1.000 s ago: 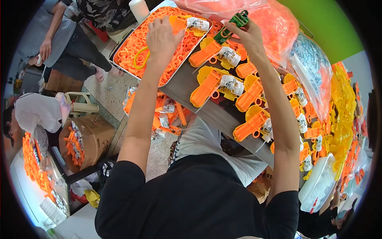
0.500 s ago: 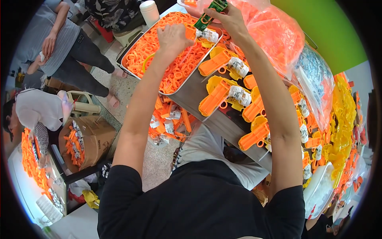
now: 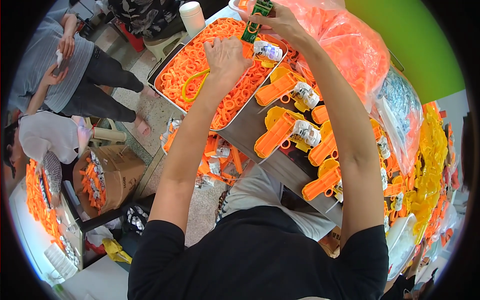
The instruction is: Assembling and packaging plastic toy guns at a factory workstation.
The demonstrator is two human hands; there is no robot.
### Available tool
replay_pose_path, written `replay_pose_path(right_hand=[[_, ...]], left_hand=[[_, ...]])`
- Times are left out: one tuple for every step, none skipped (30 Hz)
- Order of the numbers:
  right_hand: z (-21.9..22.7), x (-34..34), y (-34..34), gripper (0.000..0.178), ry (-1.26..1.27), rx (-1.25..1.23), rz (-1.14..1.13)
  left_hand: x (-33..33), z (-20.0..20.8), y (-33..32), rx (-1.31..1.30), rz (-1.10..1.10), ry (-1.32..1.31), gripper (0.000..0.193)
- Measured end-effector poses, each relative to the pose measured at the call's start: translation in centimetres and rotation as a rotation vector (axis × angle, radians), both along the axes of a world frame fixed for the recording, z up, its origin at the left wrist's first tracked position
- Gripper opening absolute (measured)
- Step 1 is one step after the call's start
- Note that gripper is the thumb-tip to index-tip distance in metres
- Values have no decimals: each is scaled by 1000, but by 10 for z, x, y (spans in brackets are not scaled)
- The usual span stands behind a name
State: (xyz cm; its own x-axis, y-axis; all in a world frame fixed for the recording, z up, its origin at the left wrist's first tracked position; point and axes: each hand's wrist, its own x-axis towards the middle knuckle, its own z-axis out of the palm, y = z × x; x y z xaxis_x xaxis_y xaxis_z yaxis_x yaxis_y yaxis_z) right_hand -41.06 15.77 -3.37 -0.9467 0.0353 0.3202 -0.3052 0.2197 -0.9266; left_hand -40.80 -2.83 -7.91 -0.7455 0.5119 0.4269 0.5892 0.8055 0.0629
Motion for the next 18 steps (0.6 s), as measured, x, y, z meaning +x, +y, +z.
replay_pose_path(right_hand=[[1, 0, -2, 16, -4, -1, 2], [1, 1, -3, 17, -34, -7, -5], [2, 2, -5, 17, -64, -12, -12], [1, 1, -2, 17, -65, -10, -18], [0, 0, -1, 18, -78, -6, -28], [-1, 0, 2, 18, -92, -1, -38], [1, 2, -1, 18, -93, -1, -37], [3, 5, -2, 18, -74, 29, -51], [4, 8, -4, 18, -55, 59, -65], [5, 10, -4, 18, -54, 60, -67], [6, 11, -3, 18, -54, 56, -88], [6, 13, -3, 18, -54, 51, -108], [9, 17, -4, 18, -53, 54, -112], [10, 22, -6, 18, -63, -11, -125], [11, 26, -9, 18, -73, -76, -137], [16, 34, -15, 18, -74, -74, -140], [19, 41, -26, 22, -107, -272, -154], [20, 44, -34, 27, -141, -471, -167]], left_hand=[[0, 0, 0, -1, 2, -4, 48], [1, 0, 0, -16, 12, -5, 48], [1, 0, -1, -30, 22, -6, 47], [2, -1, 1, -28, 16, -6, 47], [2, -1, 1, -13, 1, 7, 48], [2, -2, 2, 1, -14, 21, 48], [3, -1, 1, 1, -14, 20, 48], [4, 0, 0, 3, -13, 2, 48], [5, 1, -1, 4, -13, -16, 47], [5, 0, -2, 5, -14, -15, 47], [4, -2, -3, 19, -26, 14, 48], [2, -4, -5, 33, -38, 43, 50], [1, -1, -8, 35, -41, 43, 50], [-1, 2, -12, 92, -36, 48, 48], [-3, 6, -14, 149, -30, 53, 47], [-4, 14, -12, 151, -34, 52, 47], [-6, 24, -12, 291, -145, 159, 43], [-5, 32, -14, 429, -256, 267, 40]])
